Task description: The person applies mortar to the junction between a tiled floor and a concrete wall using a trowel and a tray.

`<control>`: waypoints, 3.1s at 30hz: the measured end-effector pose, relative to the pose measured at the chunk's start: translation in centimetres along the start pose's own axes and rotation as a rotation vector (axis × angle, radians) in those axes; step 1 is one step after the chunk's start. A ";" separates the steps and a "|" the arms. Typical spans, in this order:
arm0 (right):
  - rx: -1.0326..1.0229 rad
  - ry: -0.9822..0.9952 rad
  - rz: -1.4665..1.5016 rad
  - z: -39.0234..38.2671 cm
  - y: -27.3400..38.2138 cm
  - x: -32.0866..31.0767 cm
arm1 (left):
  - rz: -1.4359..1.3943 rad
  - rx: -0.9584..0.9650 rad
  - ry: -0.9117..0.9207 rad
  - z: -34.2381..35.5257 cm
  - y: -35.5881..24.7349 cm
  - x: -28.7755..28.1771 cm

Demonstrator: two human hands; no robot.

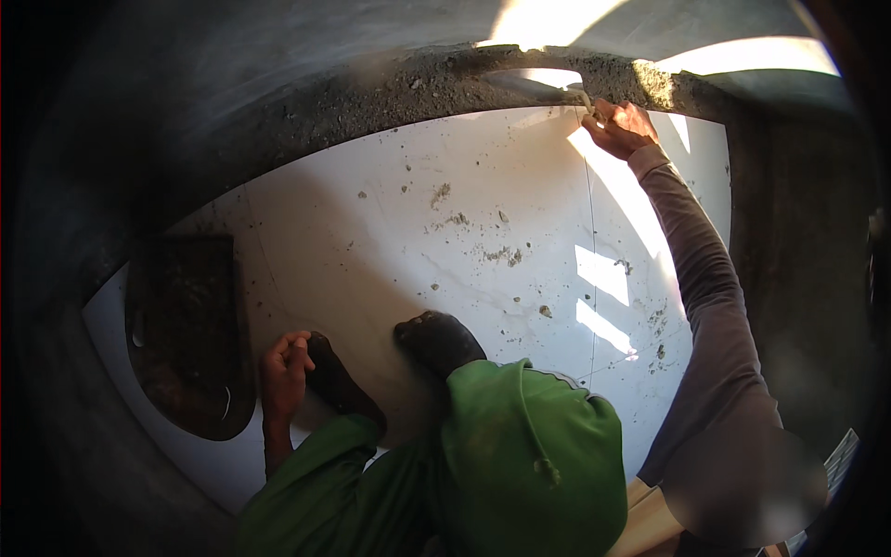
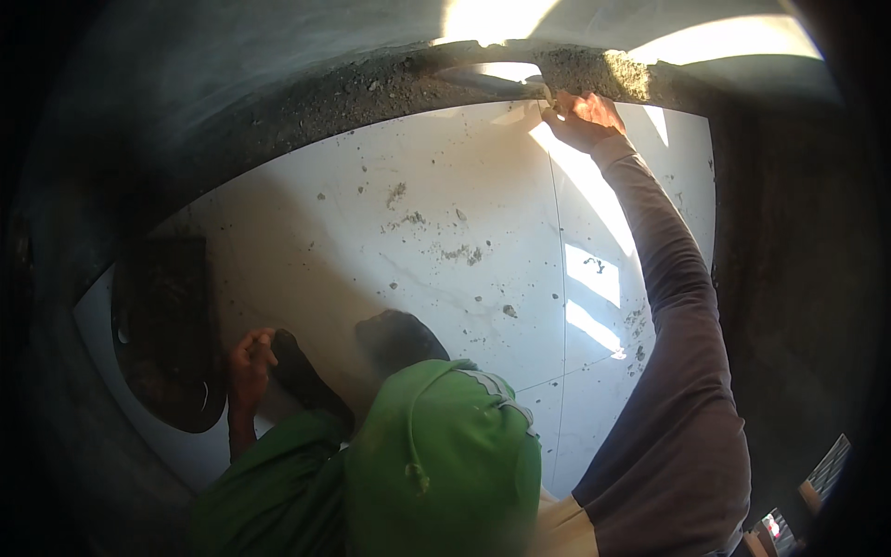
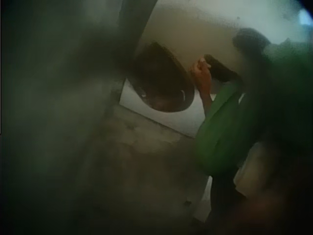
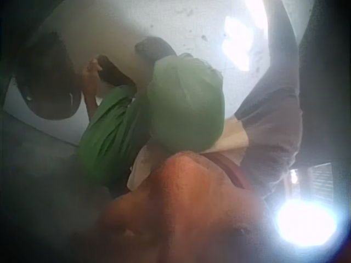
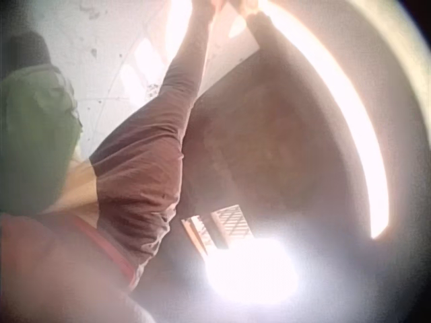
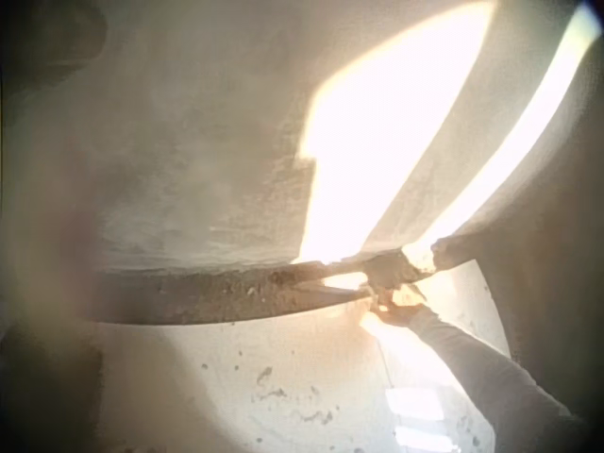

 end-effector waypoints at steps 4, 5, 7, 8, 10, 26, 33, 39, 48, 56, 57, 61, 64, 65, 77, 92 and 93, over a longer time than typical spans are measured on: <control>-0.136 0.101 -0.018 2.6 7.5 -5.6 | 0.035 0.020 0.006 -0.3 -0.2 -0.3; -0.191 0.192 -0.088 3.7 8.8 -6.2 | 0.037 0.021 0.001 -0.4 -0.1 -0.1; -0.300 -0.046 -0.092 4.3 8.5 -6.2 | 0.007 0.058 0.013 -0.1 0.1 0.4; -0.277 -0.017 -0.052 4.1 9.3 -6.3 | 0.009 0.053 0.007 0.0 0.1 0.2; -0.299 0.045 -0.008 3.5 11.6 -6.5 | -0.001 0.077 -0.020 0.1 0.2 -0.5; -0.376 0.007 0.287 1.7 37.4 -13.8 | -0.315 0.102 0.058 -1.2 8.9 -9.7; -0.317 0.167 0.278 -5.2 40.1 -14.3 | -0.406 0.003 0.246 -2.1 8.2 -11.2; -0.517 0.267 0.093 -1.7 40.2 -17.9 | -0.517 -0.269 0.112 -9.4 30.1 -12.7; -0.439 0.234 -0.064 -8.6 46.5 -27.2 | -1.595 -0.074 -0.314 -13.9 41.6 -38.7; -0.517 0.022 -0.111 -8.5 49.4 -32.2 | -1.113 0.099 -0.137 -8.9 42.5 -46.6; -0.524 -0.025 -0.112 -8.2 47.6 -31.9 | -1.045 0.100 -0.146 -8.0 41.2 -45.7; -0.380 0.112 -0.080 -6.4 44.7 -29.8 | -0.603 0.200 -0.297 -10.1 36.9 -47.0; -0.293 0.146 0.008 -9.8 37.9 -28.3 | -0.787 0.018 -0.195 -7.4 28.1 -41.0; -0.239 0.166 0.013 -11.6 36.2 -27.7 | -0.727 0.044 -0.173 -6.6 25.6 -39.4; 0.401 0.026 0.061 -28.8 37.8 -29.5 | -0.606 0.367 0.218 -3.4 16.8 -30.0; 0.734 0.273 0.706 -66.4 54.5 22.2 | -0.464 0.489 0.157 -6.4 30.4 -15.3; 0.774 0.159 0.739 -68.5 54.0 26.6 | -0.449 0.495 0.170 -6.7 30.0 -12.8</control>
Point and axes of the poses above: each hand's wrist, its own z-axis towards the middle knuckle, its own x-axis out of the palm, y = z × x, the point moved 3 cm from there along z, towards the middle knuckle, and after that the axes turned 7 degrees about -x, right-handed, at the moved point
